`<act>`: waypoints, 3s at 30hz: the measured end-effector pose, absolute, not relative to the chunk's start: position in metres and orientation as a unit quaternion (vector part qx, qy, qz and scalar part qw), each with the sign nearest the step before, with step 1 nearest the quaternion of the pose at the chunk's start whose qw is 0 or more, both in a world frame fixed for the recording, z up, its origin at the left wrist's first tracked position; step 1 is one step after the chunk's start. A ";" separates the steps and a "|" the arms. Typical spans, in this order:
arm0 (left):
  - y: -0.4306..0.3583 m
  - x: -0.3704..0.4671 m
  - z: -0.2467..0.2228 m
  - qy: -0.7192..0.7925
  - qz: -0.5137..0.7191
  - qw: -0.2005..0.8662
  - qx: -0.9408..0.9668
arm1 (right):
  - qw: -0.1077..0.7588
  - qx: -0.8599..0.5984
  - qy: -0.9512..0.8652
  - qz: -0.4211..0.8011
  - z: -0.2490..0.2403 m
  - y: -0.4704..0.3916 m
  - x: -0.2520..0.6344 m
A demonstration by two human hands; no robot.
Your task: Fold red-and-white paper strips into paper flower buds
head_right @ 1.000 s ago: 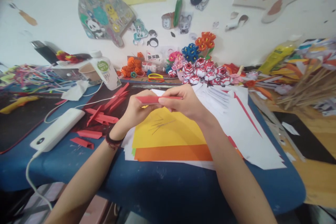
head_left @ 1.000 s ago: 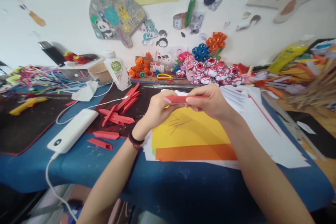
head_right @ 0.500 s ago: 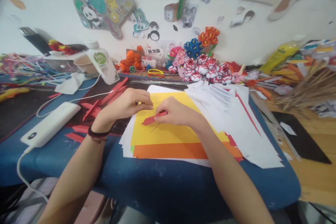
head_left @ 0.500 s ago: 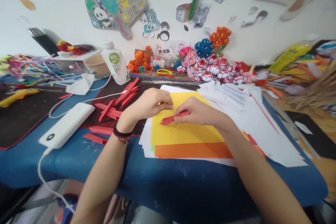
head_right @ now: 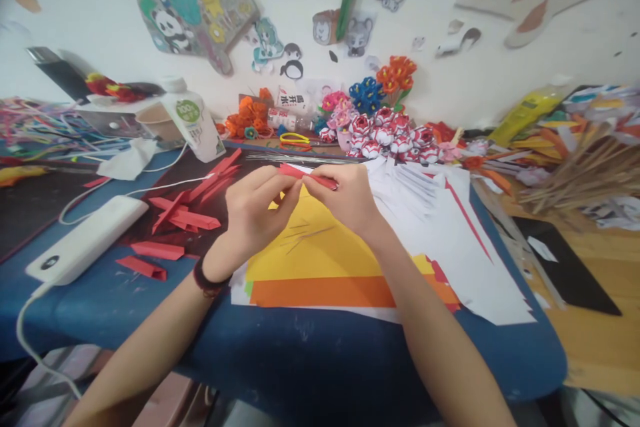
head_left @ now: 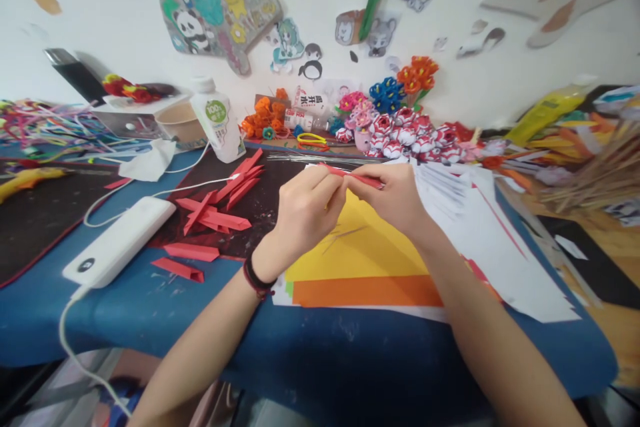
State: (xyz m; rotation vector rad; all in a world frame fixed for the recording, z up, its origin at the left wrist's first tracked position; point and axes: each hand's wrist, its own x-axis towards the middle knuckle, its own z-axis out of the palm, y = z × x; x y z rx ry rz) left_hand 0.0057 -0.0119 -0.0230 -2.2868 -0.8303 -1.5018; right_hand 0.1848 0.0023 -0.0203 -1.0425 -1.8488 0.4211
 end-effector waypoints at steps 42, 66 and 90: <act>-0.015 0.015 -0.026 -0.374 -0.576 -0.036 -0.726 | 0.502 -0.410 -0.665 0.371 -0.017 -0.003 0.174; -0.013 0.012 -0.025 -0.376 -0.563 0.012 -0.736 | 0.477 -0.425 -0.718 0.274 -0.015 -0.005 0.174; -0.013 0.016 -0.029 -0.334 -0.576 -0.319 -0.674 | 0.564 -0.348 -0.608 0.438 -0.010 -0.010 0.173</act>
